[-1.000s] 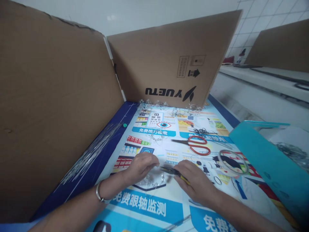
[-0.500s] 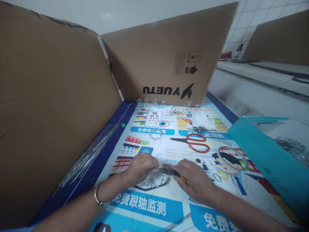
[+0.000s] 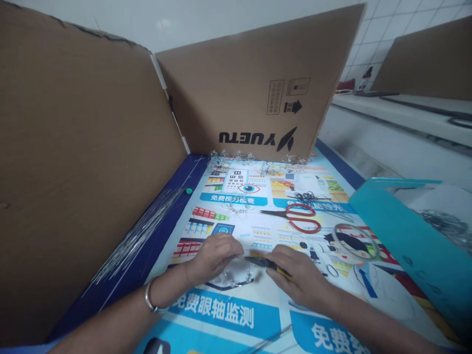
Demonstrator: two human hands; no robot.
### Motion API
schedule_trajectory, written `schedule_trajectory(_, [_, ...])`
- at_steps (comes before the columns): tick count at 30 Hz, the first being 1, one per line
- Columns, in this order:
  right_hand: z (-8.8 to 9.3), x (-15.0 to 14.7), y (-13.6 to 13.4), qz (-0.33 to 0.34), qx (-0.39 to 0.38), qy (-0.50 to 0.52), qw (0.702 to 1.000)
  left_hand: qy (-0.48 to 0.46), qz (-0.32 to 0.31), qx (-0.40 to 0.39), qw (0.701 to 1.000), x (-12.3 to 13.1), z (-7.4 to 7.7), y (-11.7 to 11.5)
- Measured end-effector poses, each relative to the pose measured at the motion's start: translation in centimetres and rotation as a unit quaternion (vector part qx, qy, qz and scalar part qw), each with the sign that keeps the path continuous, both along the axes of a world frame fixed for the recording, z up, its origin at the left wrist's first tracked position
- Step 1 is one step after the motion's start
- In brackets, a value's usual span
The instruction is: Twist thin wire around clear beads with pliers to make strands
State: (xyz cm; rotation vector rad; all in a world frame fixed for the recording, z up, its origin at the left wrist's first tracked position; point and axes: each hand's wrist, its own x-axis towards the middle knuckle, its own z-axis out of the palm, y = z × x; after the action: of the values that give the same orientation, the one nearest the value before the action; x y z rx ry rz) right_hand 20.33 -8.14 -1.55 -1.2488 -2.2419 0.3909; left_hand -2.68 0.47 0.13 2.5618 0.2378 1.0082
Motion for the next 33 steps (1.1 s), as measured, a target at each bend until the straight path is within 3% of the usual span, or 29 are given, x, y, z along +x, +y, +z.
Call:
schedule_trajectory(6, [0.1, 0.3, 0.3, -0.011, -0.016, 0.071, 0.997, -0.017, -0.004, 0.003, 1.000, -0.1, 0.0, 0.1])
schedule_trajectory(12, [0.1, 0.2, -0.2, 0.009, 0.013, 0.026, 1.000, -0.025, -0.012, -0.003, 1.000, 0.0, -0.3, 0.1])
schedule_trajectory(23, [0.2, 0.0, -0.4, -0.021, -0.006, 0.005, 1.000, 0.000, -0.003, -0.001, 1.000, 0.0, -0.4, 0.0])
schedule_trajectory(27, [-0.1, 0.0, -0.3, -0.039, -0.005, -0.009, 0.999, 0.049, 0.069, -0.050, 0.995, 0.2, -0.6, -0.1])
schedule_trajectory(33, [0.0, 0.4, 0.1, -0.024, -0.030, -0.017, 0.999, 0.126, 0.189, -0.142, 0.963, 0.5, -0.9, 0.3])
